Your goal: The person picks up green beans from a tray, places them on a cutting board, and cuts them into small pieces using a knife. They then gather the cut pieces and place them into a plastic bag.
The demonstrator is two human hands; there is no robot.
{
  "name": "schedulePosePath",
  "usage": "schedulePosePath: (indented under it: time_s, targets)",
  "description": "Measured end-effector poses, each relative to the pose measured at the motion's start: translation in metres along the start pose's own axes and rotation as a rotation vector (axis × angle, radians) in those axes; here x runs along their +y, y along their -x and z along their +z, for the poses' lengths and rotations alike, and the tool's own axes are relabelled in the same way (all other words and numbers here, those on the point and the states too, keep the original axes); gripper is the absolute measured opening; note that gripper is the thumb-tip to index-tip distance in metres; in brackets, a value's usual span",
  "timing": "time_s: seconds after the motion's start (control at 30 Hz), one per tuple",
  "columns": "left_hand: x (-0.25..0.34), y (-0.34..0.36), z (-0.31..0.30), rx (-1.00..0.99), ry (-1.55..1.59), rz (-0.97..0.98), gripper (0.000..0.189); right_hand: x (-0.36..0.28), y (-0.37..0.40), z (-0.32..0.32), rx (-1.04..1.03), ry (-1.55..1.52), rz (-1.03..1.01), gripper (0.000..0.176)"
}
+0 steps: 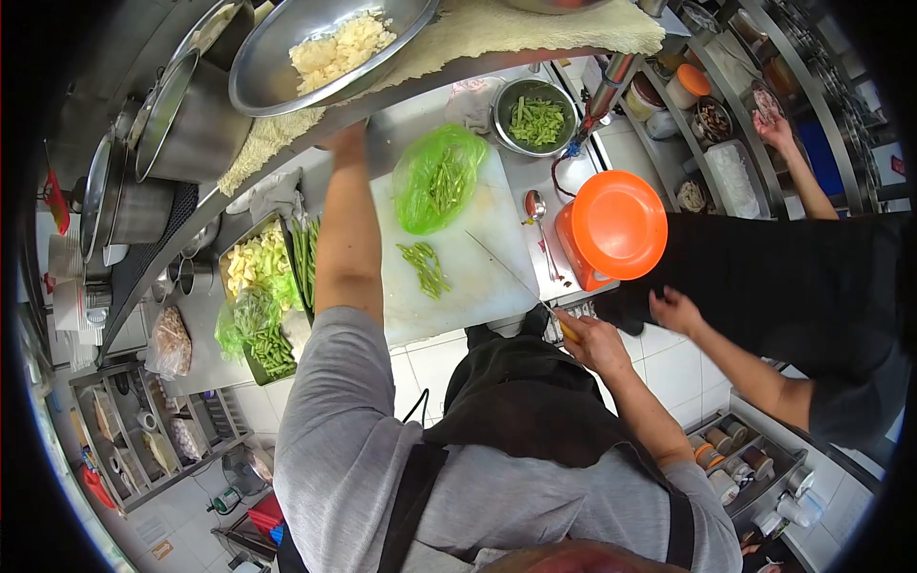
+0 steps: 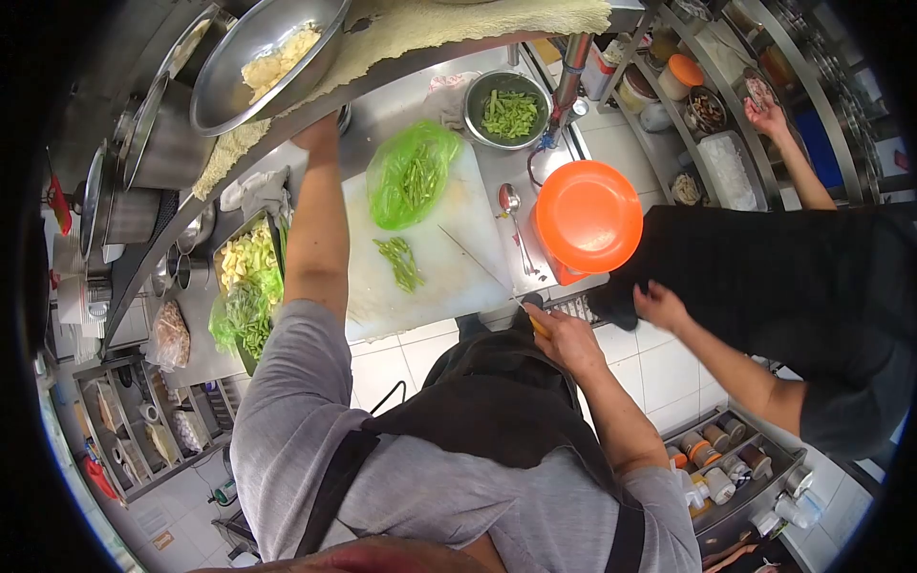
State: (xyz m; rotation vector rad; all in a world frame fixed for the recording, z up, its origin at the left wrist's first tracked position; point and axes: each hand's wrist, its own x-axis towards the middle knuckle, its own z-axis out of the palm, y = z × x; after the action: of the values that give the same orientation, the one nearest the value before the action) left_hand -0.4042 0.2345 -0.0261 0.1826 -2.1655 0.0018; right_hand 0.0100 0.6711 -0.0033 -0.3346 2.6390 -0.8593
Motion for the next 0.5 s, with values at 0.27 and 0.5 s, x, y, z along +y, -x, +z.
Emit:
schedulePosePath:
  time_s: [0.27,0.5]
  targets:
    - [-0.068,0.009,-0.009,-0.758,0.699,-1.198,0.069,-0.004,0.002,-0.004,-0.039,-0.014,0.046,0.061]
    - [-0.036,0.027,0.001,-0.651,0.649,-1.186,0.06,-0.003,0.0,-0.003,-0.027,0.051,0.01,0.06]
